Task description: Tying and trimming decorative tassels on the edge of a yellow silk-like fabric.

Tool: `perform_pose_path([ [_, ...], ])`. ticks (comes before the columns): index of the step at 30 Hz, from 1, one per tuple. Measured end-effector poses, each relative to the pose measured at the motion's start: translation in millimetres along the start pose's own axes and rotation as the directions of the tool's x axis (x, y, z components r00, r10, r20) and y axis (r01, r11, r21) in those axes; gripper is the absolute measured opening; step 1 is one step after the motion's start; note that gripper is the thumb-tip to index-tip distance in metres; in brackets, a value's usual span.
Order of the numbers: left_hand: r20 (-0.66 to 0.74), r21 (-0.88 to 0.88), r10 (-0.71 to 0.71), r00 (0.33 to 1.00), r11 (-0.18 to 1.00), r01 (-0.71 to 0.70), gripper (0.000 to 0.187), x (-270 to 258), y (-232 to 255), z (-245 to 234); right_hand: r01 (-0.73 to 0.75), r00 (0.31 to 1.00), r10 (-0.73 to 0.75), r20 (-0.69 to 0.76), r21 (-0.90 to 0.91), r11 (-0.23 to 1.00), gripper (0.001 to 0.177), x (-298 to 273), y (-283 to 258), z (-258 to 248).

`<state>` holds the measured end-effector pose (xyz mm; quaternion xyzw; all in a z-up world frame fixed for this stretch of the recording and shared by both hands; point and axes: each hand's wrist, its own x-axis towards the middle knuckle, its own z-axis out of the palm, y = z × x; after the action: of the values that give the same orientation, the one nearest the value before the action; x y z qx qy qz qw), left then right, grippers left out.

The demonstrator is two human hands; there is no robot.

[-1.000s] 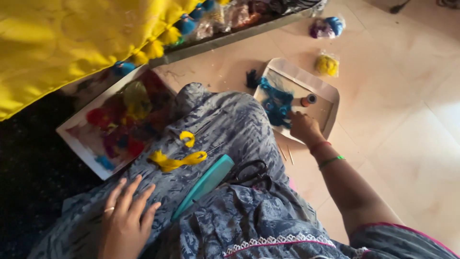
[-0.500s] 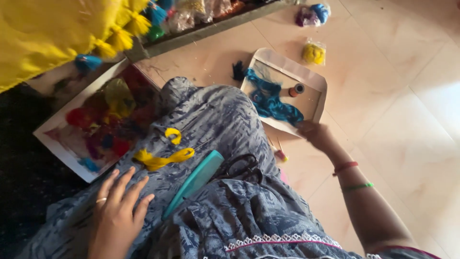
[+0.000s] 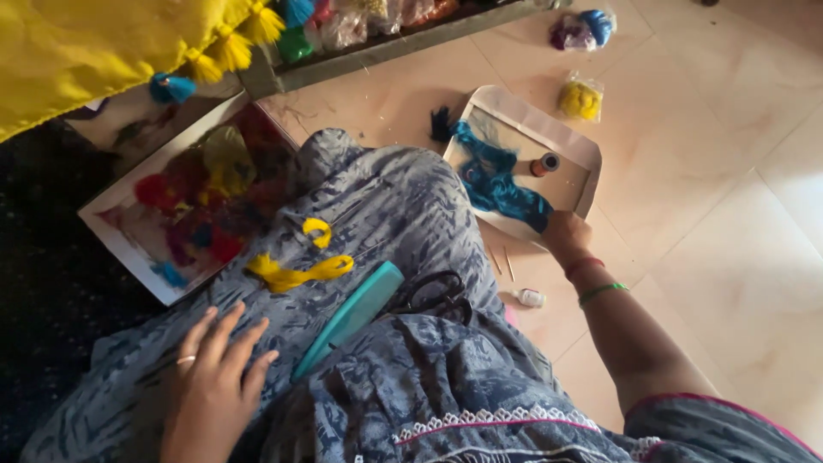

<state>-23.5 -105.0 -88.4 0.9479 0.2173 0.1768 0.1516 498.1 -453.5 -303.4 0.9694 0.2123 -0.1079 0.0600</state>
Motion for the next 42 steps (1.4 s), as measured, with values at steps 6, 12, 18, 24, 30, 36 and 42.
perform_pose_path([
  [6, -0.018, -0.044, 0.069, 0.997, 0.997, -0.069, 0.041, 4.2, -14.0, 8.1, -0.127, 0.988, 0.130, -0.080, 0.040, 0.991, 0.018, -16.5, 14.6, -75.2],
  [12, -0.037, -0.041, 0.087, 0.996, 0.995, -0.088, 0.040, 24.5, -18.2, 4.1, 0.362, 0.802, -0.078, -0.593, 0.378, 0.852, 0.005, -33.7, 61.3, -169.7],
  [18, 0.013, 0.215, 0.025, 1.000, 0.976, -0.027, 0.046, 33.8, -43.4, -26.3, 0.471, 0.656, 0.008, -0.755, 0.418, 0.777, 0.014, -138.0, -21.4, -369.2],
  [24, -0.155, -0.166, 0.018, 0.988, 0.985, -0.045, 0.026, 64.6, 5.6, -81.7, 0.724, 0.571, -0.187, -0.799, 0.383, 0.573, 0.024, -169.1, -117.7, -407.5],
  [30, -0.182, -0.644, 0.238, 0.954, 0.704, -0.299, 0.056, 111.2, 94.3, -98.5, 0.931, 0.334, -0.718, -0.610, 0.331, 0.152, 0.021, -227.8, -235.1, -385.2],
  [36, 0.075, -0.359, 0.057, 0.996, 0.933, -0.027, 0.029, 96.1, 77.1, -34.8, 0.762, 0.388, -0.628, -0.675, 0.618, -0.193, 0.011, -222.1, -247.7, -377.1],
  [42, -0.202, -0.362, 0.084, 0.976, 0.919, -0.155, 0.021, 50.7, 19.5, -1.9, 0.631, 0.613, -0.234, -0.755, 0.646, -0.430, 0.010, -196.4, -207.9, -393.1],
])
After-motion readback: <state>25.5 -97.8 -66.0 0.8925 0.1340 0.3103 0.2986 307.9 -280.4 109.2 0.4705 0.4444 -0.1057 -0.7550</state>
